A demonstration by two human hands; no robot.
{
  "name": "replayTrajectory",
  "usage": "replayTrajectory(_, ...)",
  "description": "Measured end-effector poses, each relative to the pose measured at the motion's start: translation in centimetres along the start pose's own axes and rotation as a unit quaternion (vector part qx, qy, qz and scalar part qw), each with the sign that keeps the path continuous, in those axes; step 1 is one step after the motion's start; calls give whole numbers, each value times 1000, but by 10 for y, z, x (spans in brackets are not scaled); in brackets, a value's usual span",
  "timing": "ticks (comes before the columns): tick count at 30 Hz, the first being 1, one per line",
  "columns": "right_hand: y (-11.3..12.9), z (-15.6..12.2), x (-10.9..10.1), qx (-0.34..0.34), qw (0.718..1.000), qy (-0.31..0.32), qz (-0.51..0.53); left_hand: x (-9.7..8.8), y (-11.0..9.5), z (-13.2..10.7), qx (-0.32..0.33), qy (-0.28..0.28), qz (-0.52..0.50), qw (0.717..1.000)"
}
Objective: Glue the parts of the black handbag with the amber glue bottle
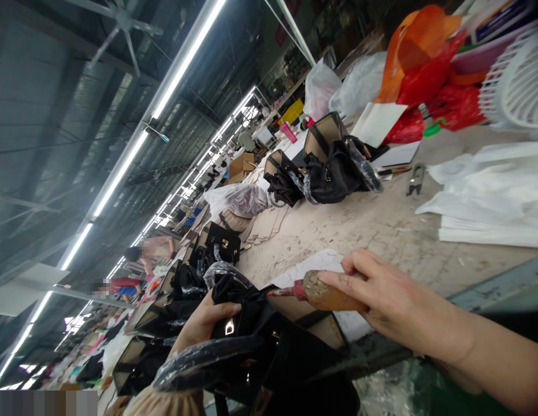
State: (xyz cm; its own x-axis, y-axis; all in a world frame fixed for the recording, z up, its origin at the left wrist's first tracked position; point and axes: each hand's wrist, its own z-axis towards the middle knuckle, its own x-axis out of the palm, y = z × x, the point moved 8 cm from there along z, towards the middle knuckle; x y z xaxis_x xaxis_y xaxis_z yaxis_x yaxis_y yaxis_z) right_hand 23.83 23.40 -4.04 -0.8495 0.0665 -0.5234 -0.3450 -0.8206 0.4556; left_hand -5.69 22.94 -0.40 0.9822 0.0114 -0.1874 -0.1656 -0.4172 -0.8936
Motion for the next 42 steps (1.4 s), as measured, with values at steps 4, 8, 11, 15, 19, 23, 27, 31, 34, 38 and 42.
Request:
replayTrajectory(4,-2,1,-1,-1,1000,-7,-7,4,-1,-1,0,13,-21,1000)
replayTrajectory(8,-4,-1,-2,5,1000,-14,12,1,1,2,3,13,-18,1000)
replayTrajectory(11,-2,0,1,10,1000,-7,18,-4,2,4,10,4,-9,1000)
replayTrajectory(15,-1,1,2,4,1000,-6,8,-4,3,4,3,2,-7,1000)
replayTrajectory(19,-8,-4,-2,8,1000,-7,-2,-4,3,4,7,-7,-2,1000)
replayTrajectory(23,-10,-6,-4,7,1000,3,-8,-5,3,6,15,0,-5,1000)
replayTrajectory(27,-4,-3,-4,-2,1000,8,-5,-5,2,6,17,-4,6,1000)
replayTrajectory(31,0,0,-3,-1,1000,7,-10,-1,1,5,11,6,0,1000)
replayTrajectory(34,-2,-2,-4,4,1000,6,-18,1,0,5,8,13,2,1000)
replayTrajectory(38,-2,-5,-6,3,999,9,-31,-3,1,7,13,1,14,1000)
replayTrajectory(42,2,-3,-9,0,999,-6,-32,-1,0,8,22,8,11,1000)
